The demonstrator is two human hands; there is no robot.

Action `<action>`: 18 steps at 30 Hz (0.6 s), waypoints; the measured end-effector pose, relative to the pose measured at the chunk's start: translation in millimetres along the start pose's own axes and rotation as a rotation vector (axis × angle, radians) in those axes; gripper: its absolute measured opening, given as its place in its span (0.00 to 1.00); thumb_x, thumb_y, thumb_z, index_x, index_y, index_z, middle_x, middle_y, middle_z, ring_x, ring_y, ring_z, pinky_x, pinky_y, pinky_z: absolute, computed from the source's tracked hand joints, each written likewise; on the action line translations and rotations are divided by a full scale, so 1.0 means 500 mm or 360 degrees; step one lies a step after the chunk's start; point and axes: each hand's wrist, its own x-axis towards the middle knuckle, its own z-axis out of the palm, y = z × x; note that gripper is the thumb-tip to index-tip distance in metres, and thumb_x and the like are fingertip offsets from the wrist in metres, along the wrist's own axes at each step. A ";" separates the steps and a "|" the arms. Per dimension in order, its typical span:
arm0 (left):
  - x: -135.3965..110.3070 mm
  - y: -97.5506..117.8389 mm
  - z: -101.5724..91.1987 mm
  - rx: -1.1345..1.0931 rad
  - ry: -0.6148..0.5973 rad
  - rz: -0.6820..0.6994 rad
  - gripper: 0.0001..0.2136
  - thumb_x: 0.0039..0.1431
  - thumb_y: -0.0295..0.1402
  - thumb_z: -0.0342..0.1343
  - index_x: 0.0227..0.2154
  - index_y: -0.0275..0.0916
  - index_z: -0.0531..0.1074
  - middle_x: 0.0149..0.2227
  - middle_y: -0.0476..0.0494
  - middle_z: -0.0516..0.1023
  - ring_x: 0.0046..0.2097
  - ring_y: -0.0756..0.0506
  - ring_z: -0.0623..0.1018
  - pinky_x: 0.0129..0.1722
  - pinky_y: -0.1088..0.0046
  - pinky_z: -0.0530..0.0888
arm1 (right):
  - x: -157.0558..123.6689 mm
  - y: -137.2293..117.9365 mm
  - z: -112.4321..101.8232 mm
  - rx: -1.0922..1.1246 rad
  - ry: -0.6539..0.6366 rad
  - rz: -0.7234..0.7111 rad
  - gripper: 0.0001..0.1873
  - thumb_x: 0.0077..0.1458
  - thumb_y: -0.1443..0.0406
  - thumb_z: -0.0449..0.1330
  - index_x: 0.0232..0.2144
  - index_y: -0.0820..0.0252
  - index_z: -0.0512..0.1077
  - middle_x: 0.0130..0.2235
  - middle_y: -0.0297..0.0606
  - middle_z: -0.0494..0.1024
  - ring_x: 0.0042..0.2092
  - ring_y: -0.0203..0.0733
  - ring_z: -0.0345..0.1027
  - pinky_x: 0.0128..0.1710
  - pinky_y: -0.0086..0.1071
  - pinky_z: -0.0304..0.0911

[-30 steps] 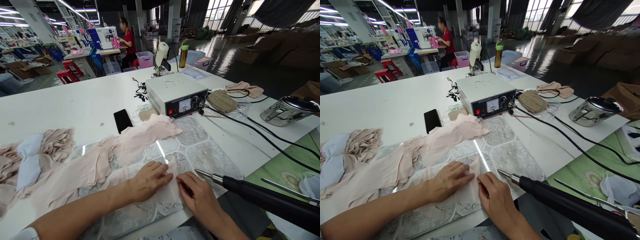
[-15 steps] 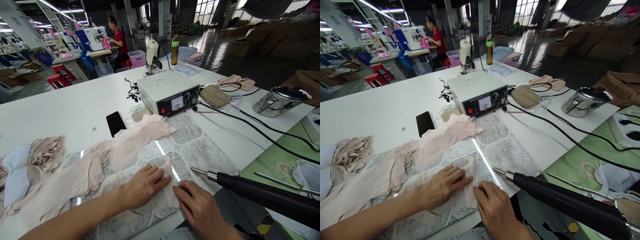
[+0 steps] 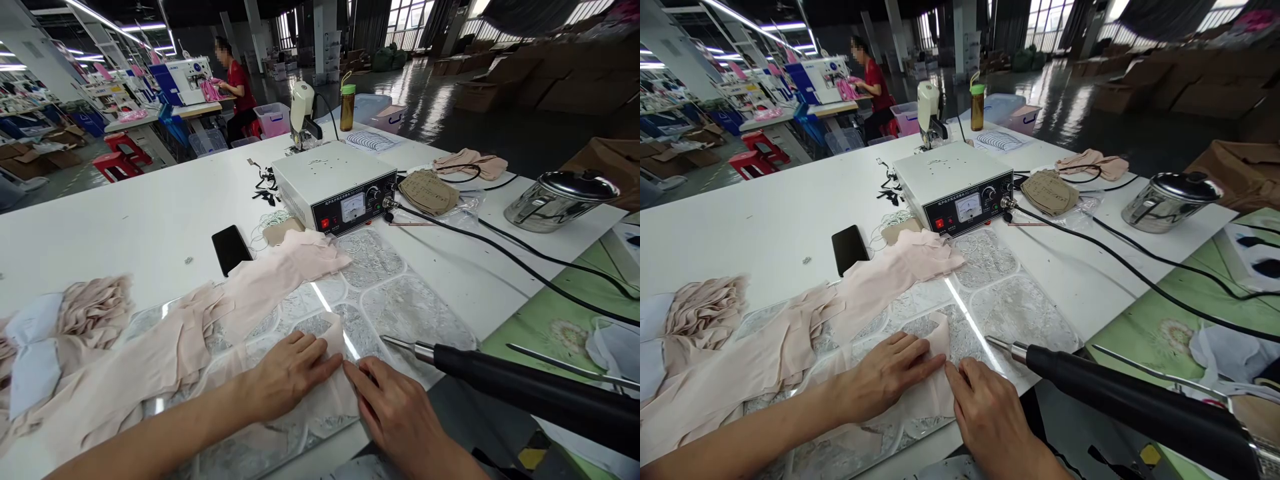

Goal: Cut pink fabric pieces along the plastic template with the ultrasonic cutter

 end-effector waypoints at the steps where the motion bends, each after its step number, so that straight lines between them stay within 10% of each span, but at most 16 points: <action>1: -0.001 0.000 0.000 0.0002 0.0000 0.0000 0.15 0.66 0.24 0.41 0.55 0.33 0.60 0.36 0.41 0.67 0.33 0.45 0.66 0.34 0.67 0.65 | -0.001 0.000 0.000 -0.0006 0.0004 -0.0007 0.20 0.53 0.77 0.49 0.46 0.65 0.70 0.33 0.42 0.74 0.30 0.40 0.72 0.26 0.30 0.68; 12: -0.002 -0.001 -0.001 -0.0001 -0.0020 0.0013 0.16 0.65 0.24 0.44 0.55 0.34 0.60 0.37 0.40 0.68 0.34 0.45 0.67 0.36 0.66 0.66 | -0.015 0.005 -0.015 0.0252 0.0126 0.0123 0.16 0.56 0.75 0.50 0.42 0.60 0.73 0.33 0.41 0.77 0.33 0.39 0.74 0.30 0.28 0.71; 18: 0.000 0.000 -0.006 -0.0007 0.0004 0.0009 0.15 0.65 0.22 0.43 0.53 0.33 0.60 0.37 0.41 0.67 0.32 0.46 0.66 0.35 0.68 0.64 | -0.124 0.067 -0.051 0.0798 0.0540 0.1141 0.07 0.51 0.61 0.63 0.34 0.55 0.75 0.25 0.33 0.77 0.22 0.38 0.71 0.20 0.27 0.67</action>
